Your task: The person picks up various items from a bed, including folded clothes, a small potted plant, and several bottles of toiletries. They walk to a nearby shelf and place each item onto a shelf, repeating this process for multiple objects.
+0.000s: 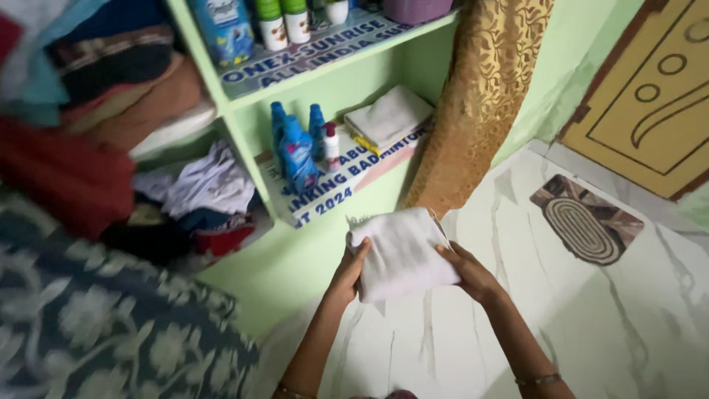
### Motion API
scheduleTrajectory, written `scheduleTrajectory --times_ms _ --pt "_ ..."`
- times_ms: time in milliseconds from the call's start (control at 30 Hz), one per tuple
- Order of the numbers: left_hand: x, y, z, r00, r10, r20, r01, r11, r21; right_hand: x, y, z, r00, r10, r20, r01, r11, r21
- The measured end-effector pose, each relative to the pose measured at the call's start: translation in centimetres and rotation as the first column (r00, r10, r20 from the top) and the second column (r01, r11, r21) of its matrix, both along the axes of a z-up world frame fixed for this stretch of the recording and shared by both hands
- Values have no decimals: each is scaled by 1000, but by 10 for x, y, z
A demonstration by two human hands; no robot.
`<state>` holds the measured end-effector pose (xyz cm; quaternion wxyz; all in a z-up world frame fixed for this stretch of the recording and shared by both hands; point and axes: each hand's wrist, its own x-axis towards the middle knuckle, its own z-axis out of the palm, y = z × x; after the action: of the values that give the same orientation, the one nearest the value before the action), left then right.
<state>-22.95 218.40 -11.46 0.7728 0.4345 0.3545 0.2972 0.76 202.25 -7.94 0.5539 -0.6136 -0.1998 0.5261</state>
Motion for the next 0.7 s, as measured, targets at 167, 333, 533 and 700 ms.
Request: scheduleTrajectory --times_ms 167,333,533,700 --pt "46 61 -12 990 -78 -118 103 970 220 44 60 -30 917 84 389 -54 995 -87" --pt "88 110 -14 948 -252 -196 302 906 296 108 141 -25 751 183 634 -302 950 83" --pt "140 186 -21 983 -181 1 180 977 116 149 214 39 695 92 713 -255 959 124" --pt "157 227 -42 979 -201 19 201 968 -150 167 263 90 710 -12 704 -324 883 341"
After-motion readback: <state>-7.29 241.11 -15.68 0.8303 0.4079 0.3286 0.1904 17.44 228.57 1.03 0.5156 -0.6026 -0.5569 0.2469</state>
